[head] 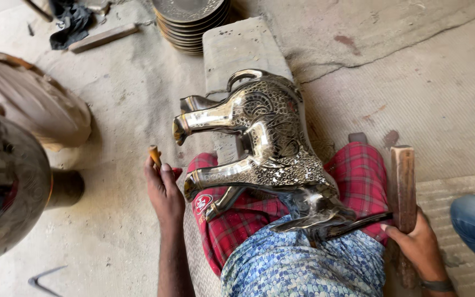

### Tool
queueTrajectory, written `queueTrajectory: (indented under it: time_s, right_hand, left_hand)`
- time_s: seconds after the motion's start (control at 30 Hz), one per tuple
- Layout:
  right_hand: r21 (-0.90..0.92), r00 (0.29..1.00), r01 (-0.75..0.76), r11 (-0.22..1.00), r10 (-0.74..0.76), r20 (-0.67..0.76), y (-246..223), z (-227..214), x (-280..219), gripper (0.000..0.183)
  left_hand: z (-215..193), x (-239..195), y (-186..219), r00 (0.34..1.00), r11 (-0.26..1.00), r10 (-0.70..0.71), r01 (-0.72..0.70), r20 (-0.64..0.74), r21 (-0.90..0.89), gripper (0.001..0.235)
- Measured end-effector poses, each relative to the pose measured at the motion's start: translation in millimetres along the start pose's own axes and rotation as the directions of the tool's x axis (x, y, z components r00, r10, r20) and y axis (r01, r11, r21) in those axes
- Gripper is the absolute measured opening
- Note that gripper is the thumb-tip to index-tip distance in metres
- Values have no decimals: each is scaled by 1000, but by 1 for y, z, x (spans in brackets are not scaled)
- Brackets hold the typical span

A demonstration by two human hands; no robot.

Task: The person uses a hammer and chisel to engrave intricate patterns onto a silver-colored metal pitcher. The person repeatedly strikes the chisel to create detailed designs on the pitcher's surface.

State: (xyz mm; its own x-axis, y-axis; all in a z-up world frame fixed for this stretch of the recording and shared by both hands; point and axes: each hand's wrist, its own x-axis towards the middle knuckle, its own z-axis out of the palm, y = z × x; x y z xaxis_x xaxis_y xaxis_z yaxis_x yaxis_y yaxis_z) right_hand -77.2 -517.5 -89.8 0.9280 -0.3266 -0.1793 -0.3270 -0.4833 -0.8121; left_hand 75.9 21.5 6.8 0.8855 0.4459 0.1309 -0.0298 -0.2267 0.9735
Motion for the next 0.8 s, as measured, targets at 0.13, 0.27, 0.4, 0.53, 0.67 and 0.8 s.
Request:
queueTrajectory:
  time_s: [0.13, 0.27, 0.4, 0.53, 0.67, 0.8]
  right_hand:
    - [282, 966, -247, 927, 213, 145, 18, -6, 10, 61]
    - [265, 974, -221, 938, 199, 110, -1, -30, 37, 54]
    - [216, 1000, 17, 976, -11, -29, -40, -68, 96, 49]
    - [178, 997, 13, 984, 2, -80, -55, -61, 168, 53]
    - [168, 995, 86, 982, -92, 28, -33, -34, 200, 59]
    - [82, 989, 42, 996, -54, 141, -18, -20, 202, 55]
  left_hand:
    - [18, 8, -12, 972, 944, -190, 219, 137, -246, 40]
    - [18, 7, -26, 965, 952, -259, 261, 34, -160, 39]
    - [38, -13, -36, 979, 929, -205, 192, -7, -316, 40]
    - [56, -55, -31, 995, 955, -53, 26, -84, -296, 41]
    - [59, -63, -12, 991, 976, 86, -105, -107, -191, 38]
    - [58, -57, 7, 990, 982, 138, -132, -32, 135, 40]
